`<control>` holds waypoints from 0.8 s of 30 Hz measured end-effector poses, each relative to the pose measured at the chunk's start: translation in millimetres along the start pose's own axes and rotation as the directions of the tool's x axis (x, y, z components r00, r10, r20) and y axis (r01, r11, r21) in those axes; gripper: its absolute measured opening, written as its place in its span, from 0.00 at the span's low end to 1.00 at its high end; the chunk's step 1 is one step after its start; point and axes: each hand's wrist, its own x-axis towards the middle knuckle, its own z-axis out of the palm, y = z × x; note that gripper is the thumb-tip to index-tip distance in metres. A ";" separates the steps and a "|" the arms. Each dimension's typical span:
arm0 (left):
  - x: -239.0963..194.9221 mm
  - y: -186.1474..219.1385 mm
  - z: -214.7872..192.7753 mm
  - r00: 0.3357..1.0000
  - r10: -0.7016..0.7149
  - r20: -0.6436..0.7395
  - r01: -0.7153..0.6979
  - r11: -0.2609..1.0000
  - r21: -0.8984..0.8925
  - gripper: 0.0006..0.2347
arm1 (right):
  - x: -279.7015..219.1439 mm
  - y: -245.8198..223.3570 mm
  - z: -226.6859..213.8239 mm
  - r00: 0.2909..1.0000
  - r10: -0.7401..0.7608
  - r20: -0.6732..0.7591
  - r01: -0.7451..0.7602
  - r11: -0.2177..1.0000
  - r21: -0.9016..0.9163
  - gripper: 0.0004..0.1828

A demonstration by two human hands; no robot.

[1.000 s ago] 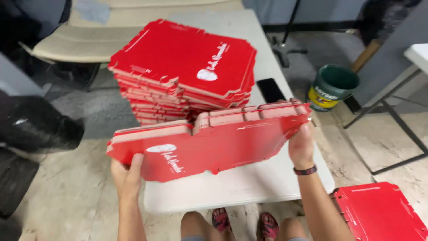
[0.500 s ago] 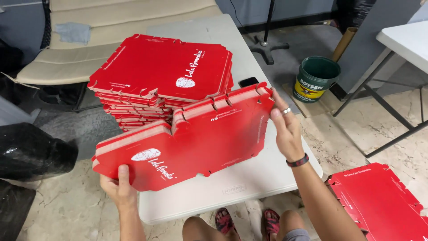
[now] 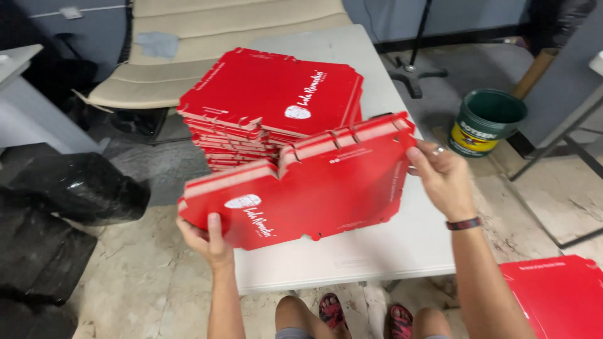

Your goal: Folding red cardboard templates into boxes and stacking them on a table.

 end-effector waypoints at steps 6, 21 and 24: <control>-1.3 41.3 15.6 0.999 -0.050 -0.007 0.050 0.998 0.037 0.25 | -15.6 5.0 -12.5 0.942 -0.333 0.040 0.335 0.931 -0.141 0.09; 4.1 26.8 3.8 0.991 -0.049 0.121 0.048 0.999 0.017 0.26 | 31.1 2.2 -39.2 0.939 -0.197 0.282 0.192 0.980 0.045 0.09; 7.7 36.4 8.8 0.991 -0.034 0.126 0.033 0.999 0.006 0.26 | 37.8 -7.2 -41.9 0.901 -0.201 0.384 0.204 0.978 0.034 0.12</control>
